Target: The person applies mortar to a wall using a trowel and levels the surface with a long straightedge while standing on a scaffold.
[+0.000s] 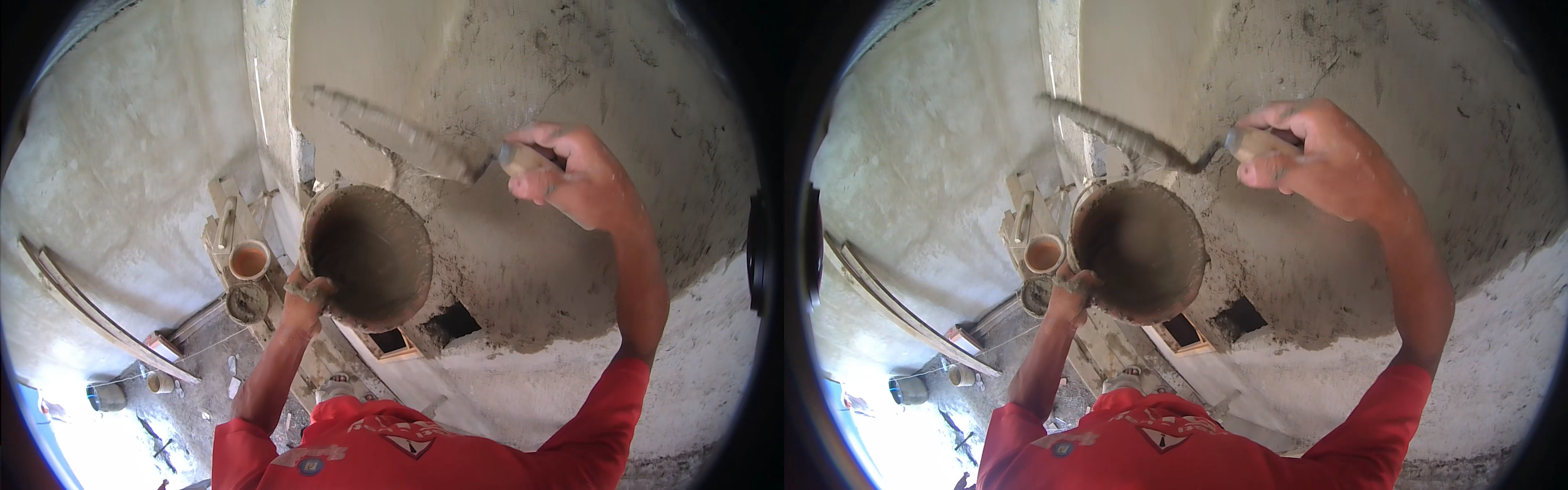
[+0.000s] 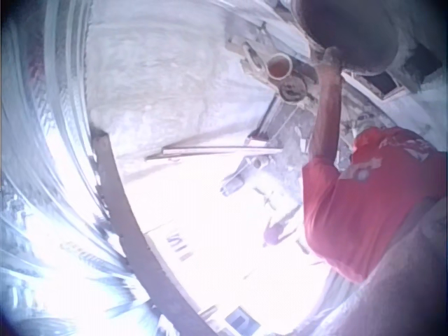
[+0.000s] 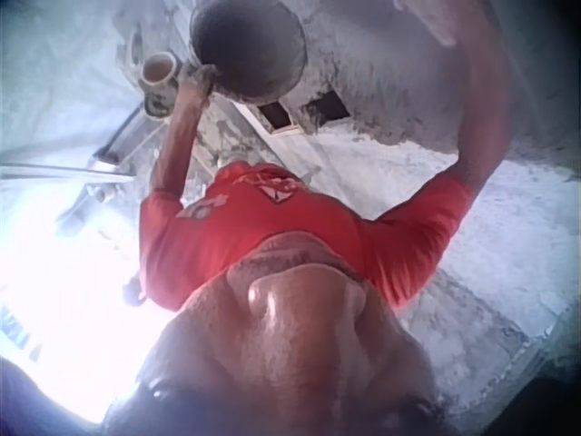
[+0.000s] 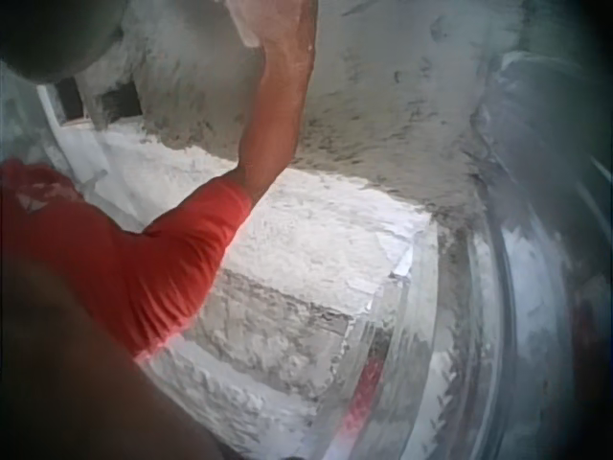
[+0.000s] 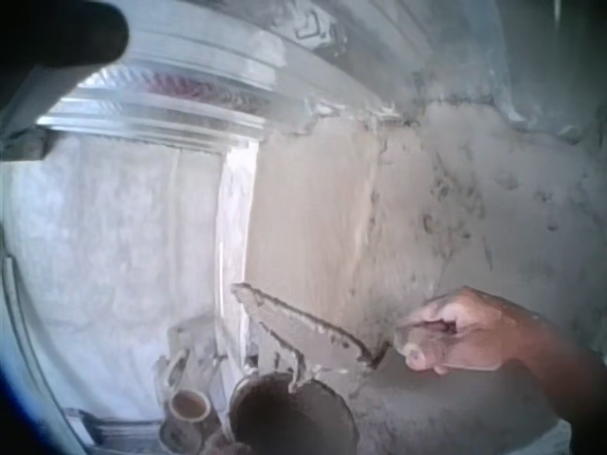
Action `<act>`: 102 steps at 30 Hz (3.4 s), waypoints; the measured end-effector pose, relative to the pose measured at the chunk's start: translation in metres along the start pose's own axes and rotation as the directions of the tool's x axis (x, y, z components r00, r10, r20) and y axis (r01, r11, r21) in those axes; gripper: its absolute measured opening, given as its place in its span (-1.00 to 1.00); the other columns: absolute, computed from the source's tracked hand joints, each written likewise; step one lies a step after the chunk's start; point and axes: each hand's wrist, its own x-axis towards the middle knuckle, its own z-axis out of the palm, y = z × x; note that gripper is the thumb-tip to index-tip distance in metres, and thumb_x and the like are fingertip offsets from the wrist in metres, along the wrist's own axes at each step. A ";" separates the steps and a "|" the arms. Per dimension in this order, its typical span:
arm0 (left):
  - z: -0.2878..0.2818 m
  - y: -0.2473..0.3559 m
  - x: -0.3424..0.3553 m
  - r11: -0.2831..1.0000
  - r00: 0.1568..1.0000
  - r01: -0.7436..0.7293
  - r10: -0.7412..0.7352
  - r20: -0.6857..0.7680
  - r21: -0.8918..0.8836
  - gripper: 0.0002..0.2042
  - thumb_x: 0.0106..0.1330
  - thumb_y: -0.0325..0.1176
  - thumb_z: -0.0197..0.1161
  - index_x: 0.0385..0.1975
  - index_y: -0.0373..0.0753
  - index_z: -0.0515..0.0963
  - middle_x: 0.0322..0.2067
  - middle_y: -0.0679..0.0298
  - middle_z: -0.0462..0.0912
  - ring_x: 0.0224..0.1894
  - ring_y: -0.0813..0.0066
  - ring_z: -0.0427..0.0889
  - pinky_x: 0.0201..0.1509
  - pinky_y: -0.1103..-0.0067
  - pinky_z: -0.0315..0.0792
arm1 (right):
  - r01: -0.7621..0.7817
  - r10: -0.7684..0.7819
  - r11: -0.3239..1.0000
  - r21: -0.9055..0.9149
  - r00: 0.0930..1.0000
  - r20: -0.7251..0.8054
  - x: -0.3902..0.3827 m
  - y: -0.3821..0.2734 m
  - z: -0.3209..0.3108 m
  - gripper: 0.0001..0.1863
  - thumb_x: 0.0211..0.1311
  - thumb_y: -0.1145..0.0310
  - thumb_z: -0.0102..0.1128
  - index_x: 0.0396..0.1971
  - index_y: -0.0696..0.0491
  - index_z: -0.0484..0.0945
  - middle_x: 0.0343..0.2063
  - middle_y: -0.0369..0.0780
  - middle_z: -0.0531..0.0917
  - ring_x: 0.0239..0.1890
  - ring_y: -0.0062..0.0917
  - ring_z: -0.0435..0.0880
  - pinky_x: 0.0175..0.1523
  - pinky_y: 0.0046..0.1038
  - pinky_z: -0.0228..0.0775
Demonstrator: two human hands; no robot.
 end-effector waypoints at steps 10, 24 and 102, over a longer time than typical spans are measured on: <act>-0.019 -0.009 -0.010 0.991 0.998 0.061 -0.060 -0.012 0.115 -0.46 0.04 -0.64 0.04 0.14 -0.38 0.42 -0.15 0.18 0.63 -0.22 0.45 0.61 -0.19 0.59 0.52 | -0.373 0.149 0.902 -0.217 0.742 -0.653 0.045 0.080 -0.111 -0.40 0.26 0.03 0.19 0.19 0.08 0.44 -0.17 -0.15 0.62 -0.24 -0.48 0.59 -0.18 -0.42 0.53; 0.029 -0.015 0.004 0.992 0.981 -0.022 -0.002 0.192 0.122 -0.51 0.18 -0.58 0.06 0.19 -0.37 0.38 -0.26 0.26 0.62 -0.38 0.65 0.55 -0.38 0.70 0.44 | 0.012 0.203 0.776 -0.631 0.942 0.268 -0.068 0.069 0.140 -0.59 0.14 0.41 0.23 0.04 0.11 0.52 -0.25 -0.04 0.62 -0.19 -0.25 0.67 -0.13 -0.25 0.56; 0.056 0.008 -0.003 0.974 0.922 -0.060 -0.030 0.385 0.221 -0.56 0.26 -0.53 0.06 0.18 -0.35 0.36 -0.40 0.38 0.56 -0.49 0.74 0.48 -0.55 0.75 0.32 | -0.314 0.336 0.941 -0.126 0.913 0.233 -0.120 0.098 0.223 -0.57 0.07 0.34 0.28 0.01 0.06 0.57 -0.37 0.03 0.68 -0.22 -0.10 0.69 -0.06 -0.19 0.53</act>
